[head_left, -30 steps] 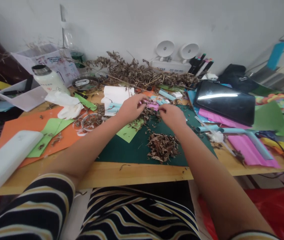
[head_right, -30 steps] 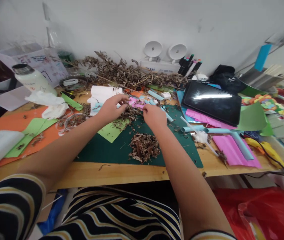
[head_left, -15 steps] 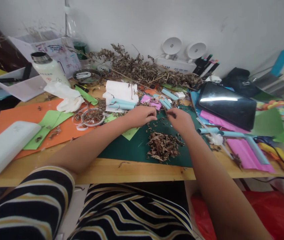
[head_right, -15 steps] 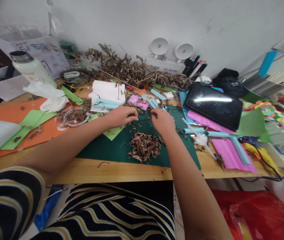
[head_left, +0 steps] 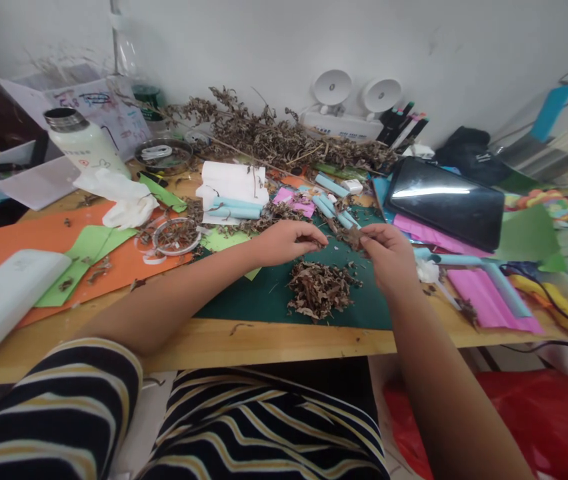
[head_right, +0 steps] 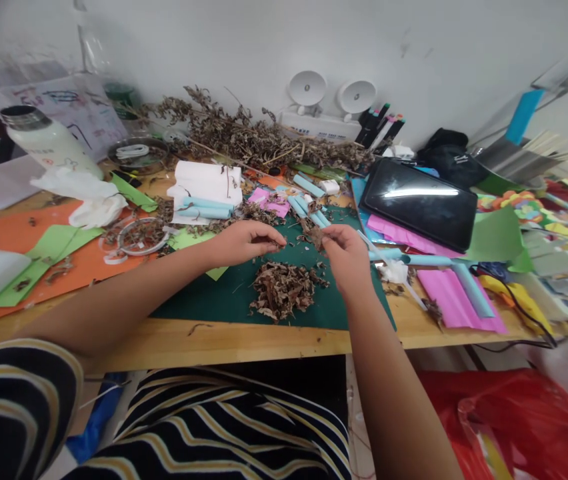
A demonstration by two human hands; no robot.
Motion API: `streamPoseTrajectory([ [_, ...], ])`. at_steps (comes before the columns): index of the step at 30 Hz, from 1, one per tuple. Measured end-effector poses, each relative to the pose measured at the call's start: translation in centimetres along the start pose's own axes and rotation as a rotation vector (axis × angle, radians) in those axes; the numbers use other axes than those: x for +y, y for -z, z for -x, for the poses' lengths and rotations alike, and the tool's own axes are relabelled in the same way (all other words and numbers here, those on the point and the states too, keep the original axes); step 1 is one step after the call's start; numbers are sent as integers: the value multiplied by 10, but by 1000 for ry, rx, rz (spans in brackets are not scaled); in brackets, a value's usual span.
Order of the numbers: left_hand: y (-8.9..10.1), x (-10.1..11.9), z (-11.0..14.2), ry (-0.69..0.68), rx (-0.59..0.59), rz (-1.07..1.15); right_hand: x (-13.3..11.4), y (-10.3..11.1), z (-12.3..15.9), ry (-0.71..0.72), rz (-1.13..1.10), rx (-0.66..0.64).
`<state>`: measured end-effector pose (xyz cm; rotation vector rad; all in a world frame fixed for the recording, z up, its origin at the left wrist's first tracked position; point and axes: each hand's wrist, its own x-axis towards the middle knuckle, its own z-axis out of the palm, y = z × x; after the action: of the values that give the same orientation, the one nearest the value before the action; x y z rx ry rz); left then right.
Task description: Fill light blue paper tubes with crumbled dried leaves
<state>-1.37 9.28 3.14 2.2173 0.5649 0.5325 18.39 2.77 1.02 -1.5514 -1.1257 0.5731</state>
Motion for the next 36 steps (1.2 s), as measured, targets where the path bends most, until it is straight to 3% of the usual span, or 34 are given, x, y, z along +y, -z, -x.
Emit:
streamPoseTrajectory([
  [3, -7, 8, 3, -72, -21, -40, 2, 0, 6, -59, -127, 5],
  [7, -19, 17, 8, -198, -56, -305, 4, 0, 13, -91, -254, 31],
  [13, -27, 17, 10, -259, -89, -528, 4, 1, 16, -64, -181, 37],
  [20, -29, 15, 10, -414, -126, -396, 2, 0, 19, 16, -110, 41],
  [24, -21, 17, 9, -492, -134, -237, 0, 0, 26, 47, -66, 15],
  [27, -11, 17, 10, -441, -36, -160, -1, -1, 32, 64, -50, -20],
  [31, -5, 13, 8, -135, 214, -205, -3, -6, 40, 82, -81, -101],
  [33, -5, 12, 6, -81, 150, -277, -5, -7, 42, 101, -76, -151],
  [36, -7, 13, 4, -120, 9, -376, -13, -4, 41, 197, 23, -231],
])
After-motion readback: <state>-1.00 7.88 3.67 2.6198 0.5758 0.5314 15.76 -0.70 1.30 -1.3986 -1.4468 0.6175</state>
